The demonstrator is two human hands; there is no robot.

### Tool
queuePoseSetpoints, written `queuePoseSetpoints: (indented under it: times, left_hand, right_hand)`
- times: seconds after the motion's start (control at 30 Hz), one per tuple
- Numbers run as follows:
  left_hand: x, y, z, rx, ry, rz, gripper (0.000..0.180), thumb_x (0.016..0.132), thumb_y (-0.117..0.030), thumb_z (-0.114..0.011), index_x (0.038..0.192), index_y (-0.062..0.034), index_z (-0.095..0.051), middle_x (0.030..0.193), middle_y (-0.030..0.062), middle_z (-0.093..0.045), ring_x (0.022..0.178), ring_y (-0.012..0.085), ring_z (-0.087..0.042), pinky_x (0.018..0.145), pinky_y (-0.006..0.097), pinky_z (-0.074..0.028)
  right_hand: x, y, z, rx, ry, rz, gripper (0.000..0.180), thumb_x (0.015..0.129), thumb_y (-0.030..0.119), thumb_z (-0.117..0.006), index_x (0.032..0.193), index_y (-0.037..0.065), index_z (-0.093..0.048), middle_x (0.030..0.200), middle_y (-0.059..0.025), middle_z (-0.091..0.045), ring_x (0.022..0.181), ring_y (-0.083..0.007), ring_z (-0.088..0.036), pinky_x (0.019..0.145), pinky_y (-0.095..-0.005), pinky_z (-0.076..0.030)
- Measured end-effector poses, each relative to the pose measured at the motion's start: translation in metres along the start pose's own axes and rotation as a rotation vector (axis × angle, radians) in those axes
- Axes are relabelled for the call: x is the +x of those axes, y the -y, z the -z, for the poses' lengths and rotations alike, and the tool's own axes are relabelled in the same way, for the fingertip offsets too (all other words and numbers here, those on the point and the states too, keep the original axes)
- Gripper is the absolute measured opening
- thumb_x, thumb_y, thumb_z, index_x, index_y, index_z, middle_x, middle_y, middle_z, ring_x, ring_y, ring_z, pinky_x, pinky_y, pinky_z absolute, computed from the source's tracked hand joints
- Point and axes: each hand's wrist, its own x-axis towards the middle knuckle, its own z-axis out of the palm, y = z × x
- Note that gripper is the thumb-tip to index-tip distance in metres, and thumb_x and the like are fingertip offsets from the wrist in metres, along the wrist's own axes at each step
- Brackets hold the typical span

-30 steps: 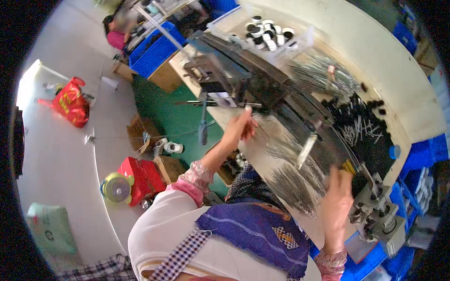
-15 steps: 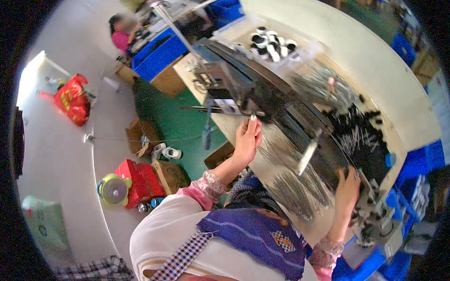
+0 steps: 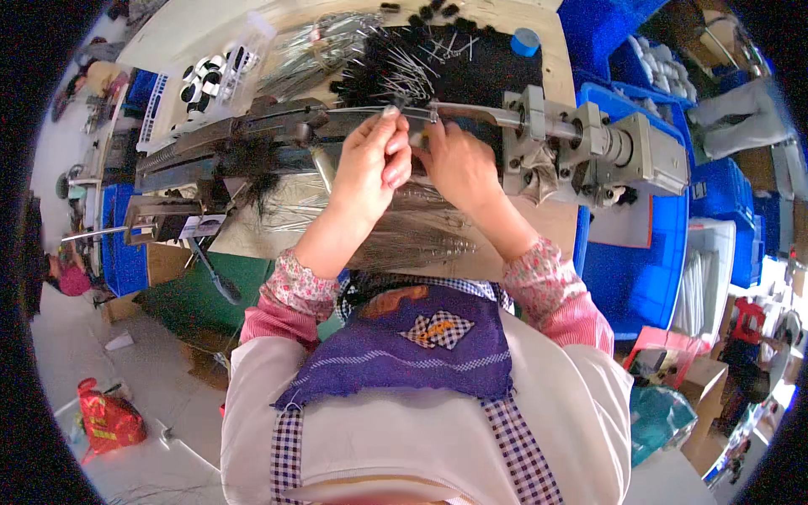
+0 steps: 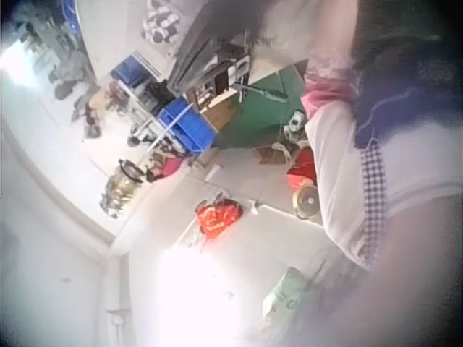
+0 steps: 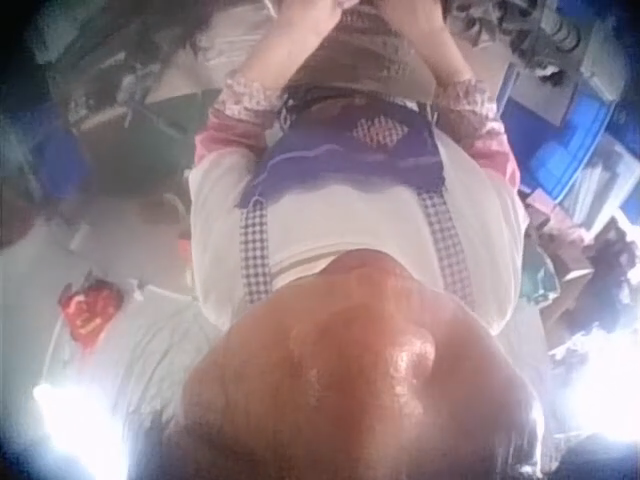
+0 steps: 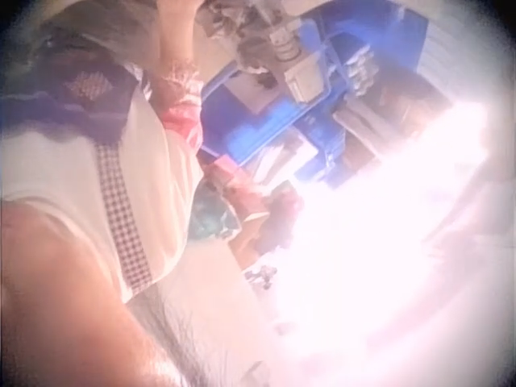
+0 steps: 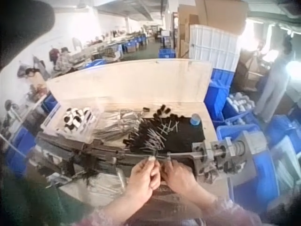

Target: The person is assembling small industrial components by manually attaching black plastic caps to thin wire pins using a workstation jig.

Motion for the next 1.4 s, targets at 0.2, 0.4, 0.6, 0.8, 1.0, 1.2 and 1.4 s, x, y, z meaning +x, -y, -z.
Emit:
queuePoseSetpoints:
  times: [0.2,0.4,0.6,0.8,1.0,1.2,1.4]
  left_hand:
    - [0.003,-0.009,0.013,0.016,-0.014,-0.063,0.022,0.097,-0.026,-0.052,0.087,-0.0059,-0.054,0.061,-0.0044,-0.041,0.04,0.0059,-0.034,0.037,0.022,-0.026]
    - [0.008,-0.008,0.006,0.002,0.087,0.023,0.022,0.096,-0.026,-0.053,0.084,-0.0072,-0.054,0.06,-0.0057,-0.04,0.041,0.0059,-0.034,0.039,0.022,-0.026]
    - [0.016,-0.009,0.014,-0.005,0.114,0.121,0.021,0.097,-0.023,-0.05,0.083,-0.0073,-0.052,0.06,-0.0058,-0.041,0.042,0.0065,-0.035,0.041,0.025,-0.027]
    - [0.007,0.003,0.001,0.007,-0.035,-0.084,0.021,0.096,-0.023,-0.05,0.084,-0.0059,-0.052,0.06,-0.0042,-0.041,0.043,0.0073,-0.035,0.041,0.025,-0.027]
    - [0.0,0.002,0.008,0.028,-0.161,-0.238,0.025,0.098,-0.025,-0.049,0.082,-0.0061,-0.053,0.059,-0.0036,-0.041,0.043,0.0068,-0.033,0.041,0.023,-0.026]
    - [-0.002,0.002,0.006,0.026,-0.195,-0.178,0.024,0.098,-0.025,-0.05,0.083,-0.0068,-0.054,0.055,-0.0031,-0.04,0.042,0.0075,-0.031,0.041,0.024,-0.025]
    - [-0.003,0.001,0.002,-0.014,-0.183,-0.218,0.027,0.098,-0.029,-0.048,0.083,-0.0071,-0.052,0.054,-0.003,-0.039,0.042,0.0087,-0.032,0.042,0.026,-0.027]
  right_hand:
    - [0.014,-0.009,-0.003,0.102,-0.058,0.062,0.025,0.083,0.018,-0.058,0.102,0.004,-0.05,0.093,-0.0183,-0.062,0.086,-0.0355,-0.063,0.069,-0.0455,-0.051]
    - [0.01,-0.009,0.004,-0.047,0.036,-0.02,0.023,0.08,0.016,-0.062,0.094,0.001,-0.052,0.092,-0.0181,-0.06,0.084,-0.0353,-0.062,0.067,-0.0433,-0.052]
    - [-0.026,0.001,0.042,-0.205,0.122,0.23,0.012,0.082,0.01,-0.056,0.087,0.002,-0.049,0.086,-0.0154,-0.058,0.083,-0.0315,-0.062,0.066,-0.0411,-0.052]
    - [-0.024,0.022,0.128,-0.113,0.495,0.232,0.01,0.083,0.008,-0.054,0.09,0.002,-0.052,0.082,-0.014,-0.06,0.083,-0.0313,-0.062,0.068,-0.0411,-0.051]
    - [0.074,0.018,0.128,0.115,-0.068,0.344,0.025,0.086,0.014,-0.054,0.109,0.005,-0.06,0.096,-0.0189,-0.065,0.091,-0.037,-0.061,0.078,-0.0424,-0.048]
    - [0.104,0.03,0.079,0.496,0.604,0.18,0.024,0.087,0.01,-0.06,0.105,-0.004,-0.064,0.076,-0.0073,-0.066,0.067,-0.0101,-0.061,0.063,-0.0269,-0.052]
    - [0.1,0.022,0.082,0.814,0.586,0.08,0.024,0.091,0.008,-0.057,0.111,-0.005,-0.06,0.081,-0.0066,-0.067,0.065,-0.0096,-0.06,0.059,-0.0239,-0.05]
